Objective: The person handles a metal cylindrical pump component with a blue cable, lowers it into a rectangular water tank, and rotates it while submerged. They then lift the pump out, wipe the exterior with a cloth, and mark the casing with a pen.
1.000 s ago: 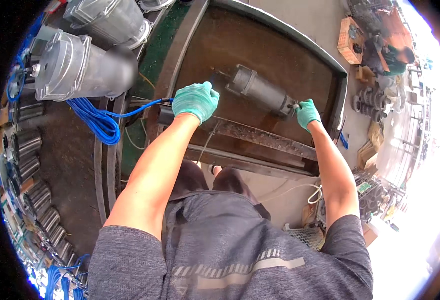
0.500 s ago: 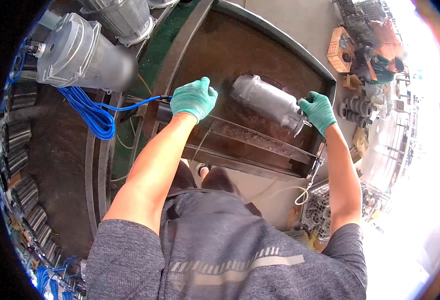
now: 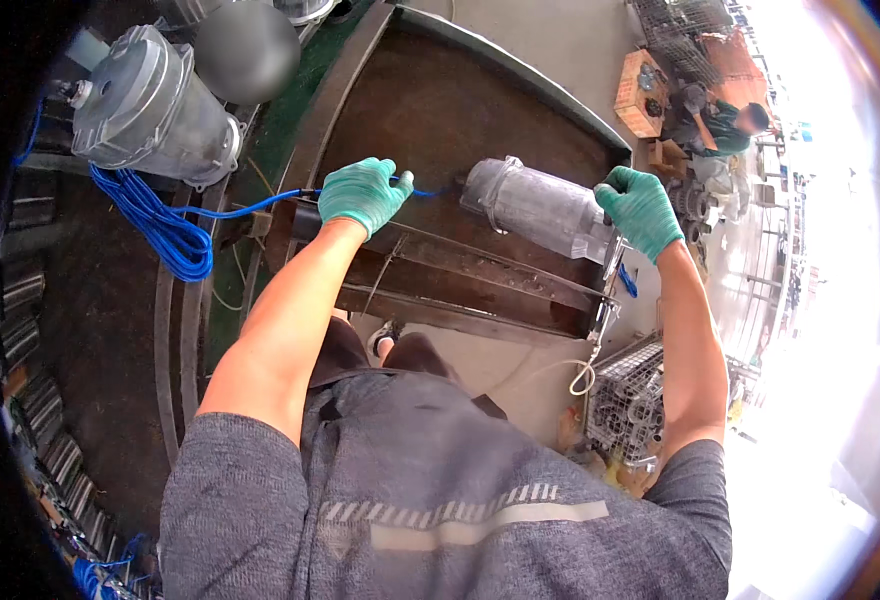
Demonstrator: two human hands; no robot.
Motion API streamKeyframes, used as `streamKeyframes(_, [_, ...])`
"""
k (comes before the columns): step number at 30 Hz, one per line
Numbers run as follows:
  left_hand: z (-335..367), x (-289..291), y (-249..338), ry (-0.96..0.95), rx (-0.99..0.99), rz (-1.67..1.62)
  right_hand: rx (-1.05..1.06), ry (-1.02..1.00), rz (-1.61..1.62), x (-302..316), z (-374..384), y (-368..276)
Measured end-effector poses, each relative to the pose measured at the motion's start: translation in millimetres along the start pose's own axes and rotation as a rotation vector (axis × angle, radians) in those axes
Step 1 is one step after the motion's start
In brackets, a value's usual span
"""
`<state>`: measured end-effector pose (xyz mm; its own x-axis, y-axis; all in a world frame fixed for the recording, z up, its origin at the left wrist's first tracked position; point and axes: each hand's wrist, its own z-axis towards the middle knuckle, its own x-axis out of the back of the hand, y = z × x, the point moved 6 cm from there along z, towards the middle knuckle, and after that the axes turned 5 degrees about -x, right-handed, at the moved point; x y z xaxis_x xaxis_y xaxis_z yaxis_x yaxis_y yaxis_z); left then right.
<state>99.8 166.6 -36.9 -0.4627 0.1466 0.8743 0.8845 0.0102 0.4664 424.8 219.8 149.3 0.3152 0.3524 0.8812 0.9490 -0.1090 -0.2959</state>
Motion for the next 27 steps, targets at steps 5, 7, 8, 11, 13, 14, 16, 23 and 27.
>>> streamKeyframes(5, [-2, 14, -4, 0.011, 0.027, -0.234, 0.072, 0.108, -0.009, 42, -35, -9])
streamKeyframes(7, [1, 22, -15, 0.043, 0.039, -0.344, 0.067, 0.13, 0.05, 60, -50, -14])
streamKeyframes(8, [1, 27, -19, 0.058, 0.044, -0.4, 0.08, 0.149, 0.078, 68, -60, -18])
streamKeyframes(11, [-5, 56, -19, 0.141, -0.041, -0.478, 0.108, 0.194, 0.137, 92, -89, -23])
streamKeyframes(13, [-16, 79, -14, 0.223, -0.12, -0.606, 0.108, 0.207, 0.163, 106, -106, -30])
streamKeyframes(14, [-24, 89, -12, 0.23, -0.129, -0.614, 0.108, 0.218, 0.162, 110, -114, -32])
streamKeyframes(16, [-37, 108, -9, 0.245, -0.144, -0.632, 0.111, 0.237, 0.159, 118, -128, -36])
streamKeyframes(23, [-98, 161, -18, 0.344, -0.152, -0.712, 0.127, 0.206, 0.285, 112, -156, -18])
streamKeyframes(27, [-124, 180, -28, 0.428, -0.156, -0.708, 0.126, 0.16, 0.334, 102, -172, -20])
